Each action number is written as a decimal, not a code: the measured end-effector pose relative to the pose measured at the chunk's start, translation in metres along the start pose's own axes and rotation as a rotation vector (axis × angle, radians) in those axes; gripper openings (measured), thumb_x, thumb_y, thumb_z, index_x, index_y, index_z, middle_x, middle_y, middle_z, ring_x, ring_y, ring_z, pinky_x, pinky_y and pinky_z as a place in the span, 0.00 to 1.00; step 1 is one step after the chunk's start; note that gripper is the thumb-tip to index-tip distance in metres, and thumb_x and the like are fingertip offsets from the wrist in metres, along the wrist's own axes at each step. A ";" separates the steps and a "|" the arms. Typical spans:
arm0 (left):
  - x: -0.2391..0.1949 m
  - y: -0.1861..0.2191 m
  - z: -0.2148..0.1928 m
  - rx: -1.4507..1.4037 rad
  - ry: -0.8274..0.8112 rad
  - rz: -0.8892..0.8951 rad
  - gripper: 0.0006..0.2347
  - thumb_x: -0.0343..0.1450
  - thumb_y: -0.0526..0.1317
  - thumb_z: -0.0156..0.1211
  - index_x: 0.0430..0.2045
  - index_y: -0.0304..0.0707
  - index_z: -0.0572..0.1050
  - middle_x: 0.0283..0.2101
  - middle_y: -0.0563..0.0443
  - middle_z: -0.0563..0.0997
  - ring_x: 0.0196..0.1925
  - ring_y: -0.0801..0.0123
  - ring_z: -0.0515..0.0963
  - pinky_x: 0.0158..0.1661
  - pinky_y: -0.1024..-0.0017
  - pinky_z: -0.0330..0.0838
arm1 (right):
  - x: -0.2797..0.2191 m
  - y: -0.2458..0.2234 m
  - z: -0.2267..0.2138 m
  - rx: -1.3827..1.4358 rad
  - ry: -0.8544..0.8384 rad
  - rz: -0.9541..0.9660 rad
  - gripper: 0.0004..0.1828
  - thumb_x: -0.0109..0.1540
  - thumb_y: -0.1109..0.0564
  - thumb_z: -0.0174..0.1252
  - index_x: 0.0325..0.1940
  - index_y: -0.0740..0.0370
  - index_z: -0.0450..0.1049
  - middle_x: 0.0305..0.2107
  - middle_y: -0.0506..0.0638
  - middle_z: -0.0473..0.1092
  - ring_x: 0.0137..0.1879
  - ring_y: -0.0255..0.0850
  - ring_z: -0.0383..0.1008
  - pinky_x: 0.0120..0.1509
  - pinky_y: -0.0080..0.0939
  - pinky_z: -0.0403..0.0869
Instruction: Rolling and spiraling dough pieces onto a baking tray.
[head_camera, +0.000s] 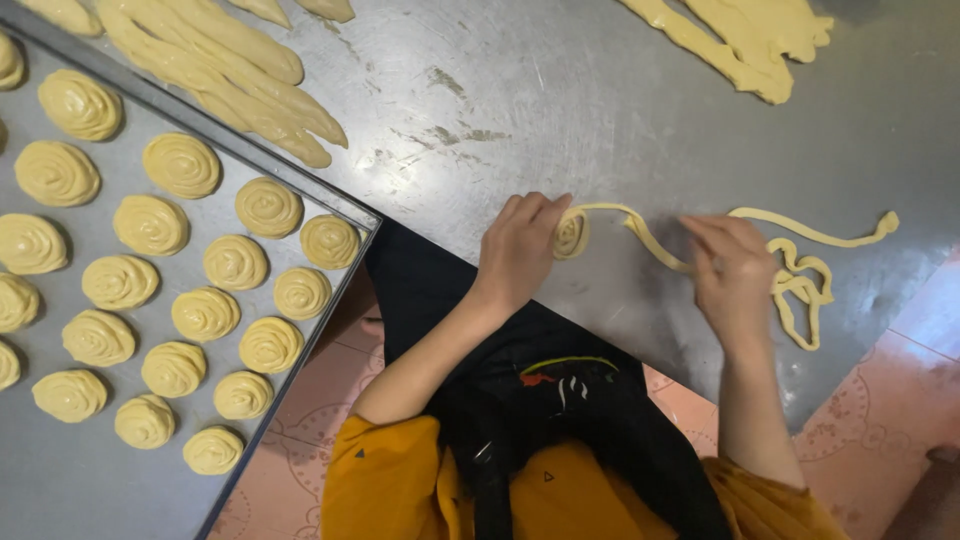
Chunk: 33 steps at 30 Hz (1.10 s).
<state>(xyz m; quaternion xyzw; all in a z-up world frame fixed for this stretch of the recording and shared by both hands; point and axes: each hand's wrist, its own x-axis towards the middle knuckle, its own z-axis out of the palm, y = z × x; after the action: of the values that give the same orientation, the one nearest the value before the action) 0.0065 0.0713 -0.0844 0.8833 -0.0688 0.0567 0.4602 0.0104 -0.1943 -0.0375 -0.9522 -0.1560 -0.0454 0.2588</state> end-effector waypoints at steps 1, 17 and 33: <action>-0.004 0.001 0.000 -0.010 0.001 0.016 0.16 0.68 0.28 0.61 0.50 0.32 0.78 0.39 0.46 0.79 0.41 0.55 0.78 0.40 0.63 0.76 | -0.026 0.022 -0.012 -0.034 0.039 0.154 0.11 0.66 0.71 0.60 0.50 0.65 0.81 0.43 0.57 0.77 0.50 0.49 0.76 0.56 0.46 0.74; 0.001 0.039 0.003 -0.047 0.051 0.171 0.12 0.73 0.28 0.59 0.50 0.33 0.77 0.52 0.44 0.81 0.57 0.54 0.78 0.58 0.62 0.74 | -0.121 0.109 -0.051 -0.216 0.251 0.301 0.12 0.65 0.65 0.67 0.52 0.63 0.80 0.49 0.58 0.72 0.56 0.54 0.70 0.60 0.48 0.70; 0.014 0.068 0.075 0.021 -0.172 0.475 0.19 0.61 0.36 0.65 0.47 0.30 0.78 0.56 0.35 0.76 0.65 0.46 0.70 0.63 0.52 0.63 | -0.201 0.138 -0.151 0.989 -0.103 0.216 0.05 0.65 0.65 0.59 0.42 0.68 0.70 0.39 0.58 0.76 0.45 0.46 0.80 0.53 0.44 0.80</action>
<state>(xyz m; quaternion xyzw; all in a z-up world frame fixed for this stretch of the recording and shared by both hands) 0.0109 -0.0295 -0.0700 0.8486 -0.3128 0.0887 0.4172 -0.1365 -0.4385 -0.0070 -0.7275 -0.0720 0.1079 0.6737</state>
